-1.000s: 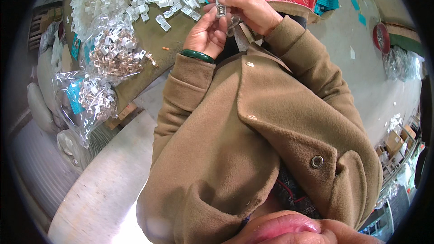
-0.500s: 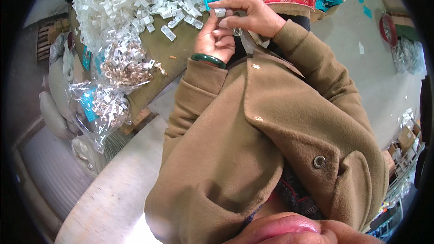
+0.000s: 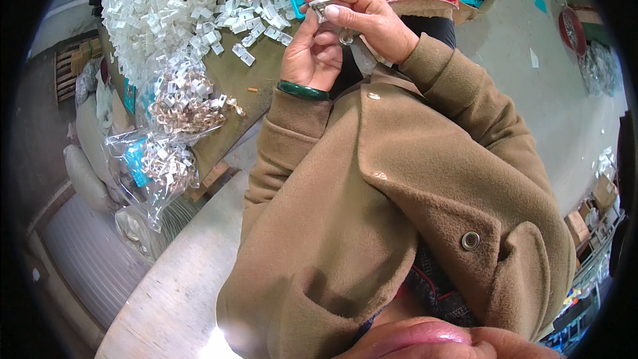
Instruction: The person repeatedly picks small white rectangular components and metallic rings from a table, joins them by hand, and places the assembled units into a blue tray. They occasionally use a red light to illuminate the components during assembly.
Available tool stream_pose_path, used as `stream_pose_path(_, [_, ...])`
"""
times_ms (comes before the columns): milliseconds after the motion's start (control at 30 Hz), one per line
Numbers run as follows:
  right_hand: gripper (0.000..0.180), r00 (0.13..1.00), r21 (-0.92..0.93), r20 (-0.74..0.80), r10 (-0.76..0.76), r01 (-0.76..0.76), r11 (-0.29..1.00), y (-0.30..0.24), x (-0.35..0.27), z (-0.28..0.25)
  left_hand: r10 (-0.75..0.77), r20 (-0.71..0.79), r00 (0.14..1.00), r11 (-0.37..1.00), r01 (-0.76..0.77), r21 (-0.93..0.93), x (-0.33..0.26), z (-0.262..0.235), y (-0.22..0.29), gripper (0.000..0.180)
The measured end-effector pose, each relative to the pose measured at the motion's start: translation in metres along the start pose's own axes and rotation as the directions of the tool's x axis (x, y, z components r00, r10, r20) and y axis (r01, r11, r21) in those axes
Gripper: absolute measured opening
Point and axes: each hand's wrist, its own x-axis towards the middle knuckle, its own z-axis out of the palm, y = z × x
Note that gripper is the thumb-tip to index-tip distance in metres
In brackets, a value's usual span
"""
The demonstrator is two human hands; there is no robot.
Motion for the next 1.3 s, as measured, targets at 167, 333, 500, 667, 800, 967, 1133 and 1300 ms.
stream_pose_path(167, [0.029, 0.969, 0.252, -0.018, 0.245, -0.232, 0.94, -0.008, 0.0, 0.0, 0.042, -0.086, 0.995, 0.99, -0.03, 0.137, 0.0, 0.002, -0.003, 0.017])
stream_pose_path(333, [0.034, 0.952, 0.196, 0.024, 0.304, -0.303, 0.933, -0.012, 0.002, -0.005, 0.033, -0.098, 0.995, 0.983, -0.015, 0.182, 0.0, -0.002, -0.004, 0.017])
stream_pose_path(500, [0.031, 0.963, 0.085, -0.037, 0.267, -0.263, 0.961, -0.007, -0.001, -0.002, 0.139, -0.206, 0.969, 0.979, -0.102, 0.178, 0.001, -0.007, -0.006, 0.021])
stream_pose_path(667, [0.031, 0.956, 0.133, -0.102, 0.276, -0.261, 0.956, 0.0, -0.003, 0.005, 0.122, -0.157, 0.98, 0.98, -0.094, 0.174, 0.001, -0.006, -0.002, 0.018])
stream_pose_path(800, [0.027, 0.977, 0.131, -0.13, 0.171, -0.154, 0.979, 0.002, -0.003, 0.012, 0.167, -0.157, 0.973, 0.966, -0.13, 0.223, 0.001, -0.003, -0.004, 0.016])
stream_pose_path(967, [0.026, 0.956, 0.27, -0.143, 0.256, -0.211, 0.939, -0.001, -0.002, 0.008, 0.274, -0.211, 0.938, 0.904, -0.176, 0.39, 0.001, -0.003, -0.009, 0.015])
stream_pose_path(1133, [0.029, 0.957, 0.287, -0.128, 0.262, -0.217, 0.933, 0.003, -0.004, 0.009, 0.209, -0.223, 0.952, 0.938, -0.131, 0.321, 0.005, -0.004, -0.005, 0.015])
stream_pose_path(1300, [0.025, 0.945, 0.425, -0.18, 0.272, -0.175, 0.888, 0.01, -0.001, 0.019, 0.268, -0.175, 0.947, 0.903, -0.184, 0.388, 0.004, 0.001, -0.012, 0.016])
